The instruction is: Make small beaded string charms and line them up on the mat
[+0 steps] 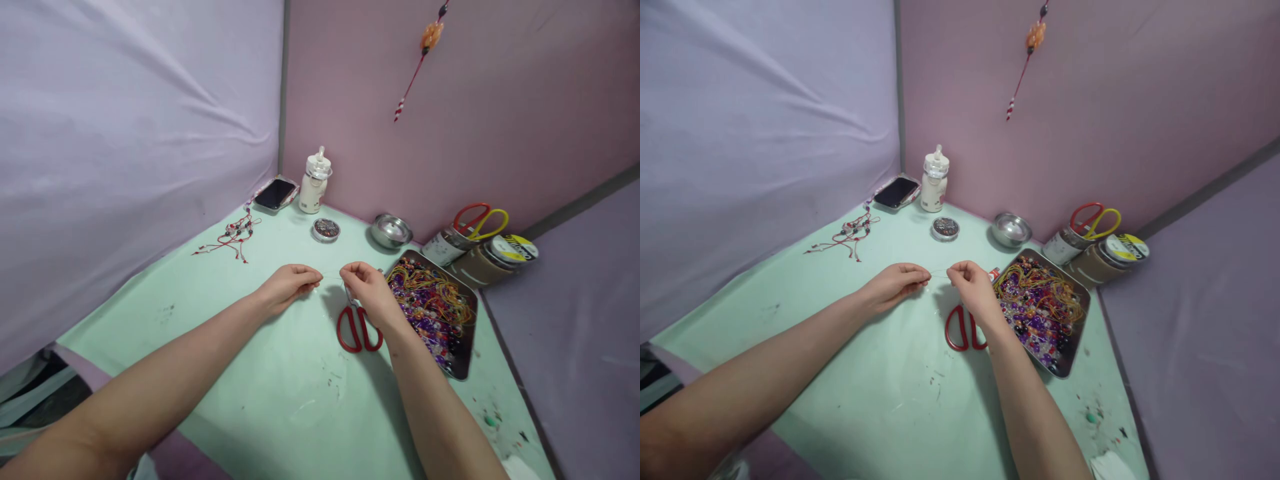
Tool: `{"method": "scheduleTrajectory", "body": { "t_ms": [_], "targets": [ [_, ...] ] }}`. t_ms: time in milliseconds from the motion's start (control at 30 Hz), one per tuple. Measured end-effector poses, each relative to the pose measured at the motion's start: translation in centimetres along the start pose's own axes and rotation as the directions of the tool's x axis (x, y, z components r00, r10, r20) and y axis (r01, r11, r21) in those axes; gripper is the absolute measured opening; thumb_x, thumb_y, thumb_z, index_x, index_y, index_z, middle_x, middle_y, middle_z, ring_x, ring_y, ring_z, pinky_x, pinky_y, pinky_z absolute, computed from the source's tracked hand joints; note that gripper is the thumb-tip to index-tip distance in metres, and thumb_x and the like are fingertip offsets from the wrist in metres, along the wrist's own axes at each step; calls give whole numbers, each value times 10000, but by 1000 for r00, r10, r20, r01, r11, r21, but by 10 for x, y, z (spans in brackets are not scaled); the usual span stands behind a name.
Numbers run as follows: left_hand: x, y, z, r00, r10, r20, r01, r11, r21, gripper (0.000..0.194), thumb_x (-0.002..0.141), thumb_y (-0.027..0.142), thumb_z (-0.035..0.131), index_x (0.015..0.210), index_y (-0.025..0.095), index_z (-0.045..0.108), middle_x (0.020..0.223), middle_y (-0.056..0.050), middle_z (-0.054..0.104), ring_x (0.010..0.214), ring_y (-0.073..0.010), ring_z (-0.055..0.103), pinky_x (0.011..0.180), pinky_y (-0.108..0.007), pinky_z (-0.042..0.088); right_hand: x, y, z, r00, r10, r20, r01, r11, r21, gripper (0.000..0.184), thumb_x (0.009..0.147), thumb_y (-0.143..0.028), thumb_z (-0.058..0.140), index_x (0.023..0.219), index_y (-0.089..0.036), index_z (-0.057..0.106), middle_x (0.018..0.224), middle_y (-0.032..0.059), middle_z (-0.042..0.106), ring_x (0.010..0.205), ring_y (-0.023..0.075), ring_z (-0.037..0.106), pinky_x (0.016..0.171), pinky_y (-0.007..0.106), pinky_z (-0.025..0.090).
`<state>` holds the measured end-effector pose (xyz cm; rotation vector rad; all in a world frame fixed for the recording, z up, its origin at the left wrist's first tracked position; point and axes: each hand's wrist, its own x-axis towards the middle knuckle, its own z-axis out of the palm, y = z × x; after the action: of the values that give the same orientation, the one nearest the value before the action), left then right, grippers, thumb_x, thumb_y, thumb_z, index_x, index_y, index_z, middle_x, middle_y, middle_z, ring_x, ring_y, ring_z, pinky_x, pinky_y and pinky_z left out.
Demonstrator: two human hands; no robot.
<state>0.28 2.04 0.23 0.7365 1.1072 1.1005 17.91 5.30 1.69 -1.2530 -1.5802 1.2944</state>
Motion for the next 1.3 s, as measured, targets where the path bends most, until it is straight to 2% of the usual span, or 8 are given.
{"method": "scheduleTrajectory", "body": {
  "t_ms": [167, 333, 500, 667, 733, 833, 1000, 1300],
  "targets": [
    [4, 3, -2, 997, -6, -74, -2, 993, -115, 161, 599, 242, 772, 650, 132, 667, 708, -34, 626, 673, -90, 538, 723, -241, 445, -1, 4, 5, 998, -62, 32, 64, 996, -62, 251, 713, -358, 646, 848, -186, 521, 607, -51, 510, 528, 110, 445, 509, 234, 333],
    [5, 1, -3, 995, 30, -91, -39, 995, -97, 182, 599, 270, 764, 657, 136, 656, 685, -23, 611, 649, -91, 517, 701, -249, 430, -7, 0, 9, 983, -160, 88, 180, 930, -320, 107, 775, -283, 561, 749, -186, 600, 665, -1, 601, 609, 141, 522, 603, 266, 389],
    [5, -3, -4, 981, 167, -96, -140, 961, 237, 224, 622, 334, 722, 718, 137, 676, 690, -30, 631, 647, -127, 529, 663, -272, 404, -12, -8, 6, 933, -319, 163, 357, 785, -507, 121, 825, -214, 507, 754, -202, 604, 756, 24, 627, 721, 171, 544, 692, 298, 397],
    [2, -3, -2, 916, 384, 117, -379, 728, 571, 127, 714, 279, 619, 719, 173, 690, 774, -43, 664, 737, -170, 567, 716, -293, 414, -11, -12, 0, 872, -459, 172, 467, 671, -576, 100, 856, -227, 540, 787, -224, 613, 1026, 66, 650, 1002, 250, 506, 867, 395, 347],
    [0, -3, 0, 872, 433, 227, -477, 651, 590, 117, 748, 237, 582, 723, 186, 684, 812, -42, 657, 772, -169, 573, 739, -288, 419, -10, -12, -1, 875, -452, 170, 463, 684, -564, 100, 860, -227, 538, 796, -231, 614, 1074, 53, 653, 1054, 254, 505, 901, 411, 324],
    [-5, -2, 3, 827, 468, 311, -556, 600, 575, 126, 778, 204, 557, 744, 189, 677, 834, -44, 638, 799, -164, 575, 742, -279, 425, -8, -10, -3, 909, -376, 177, 414, 781, -468, 111, 866, -254, 515, 821, -222, 611, 921, 33, 676, 918, 211, 573, 853, 363, 373],
    [-7, 1, 3, 800, 527, 287, -586, 582, 564, 128, 807, 220, 562, 767, 191, 679, 857, -54, 644, 829, -171, 578, 772, -295, 433, -5, -3, -3, 966, -182, 186, 232, 924, -305, 167, 844, -300, 497, 777, -189, 602, 763, 18, 659, 749, 169, 589, 732, 297, 420],
    [-4, 0, 3, 776, 588, 227, -603, 587, 540, 100, 801, 202, 601, 758, 178, 688, 828, -54, 653, 820, -168, 590, 775, -304, 445, -8, -9, 3, 981, -7, 195, 24, 996, -85, 196, 780, -349, 560, 748, -164, 616, 671, 13, 626, 657, 144, 556, 659, 269, 400]
  ]
}}
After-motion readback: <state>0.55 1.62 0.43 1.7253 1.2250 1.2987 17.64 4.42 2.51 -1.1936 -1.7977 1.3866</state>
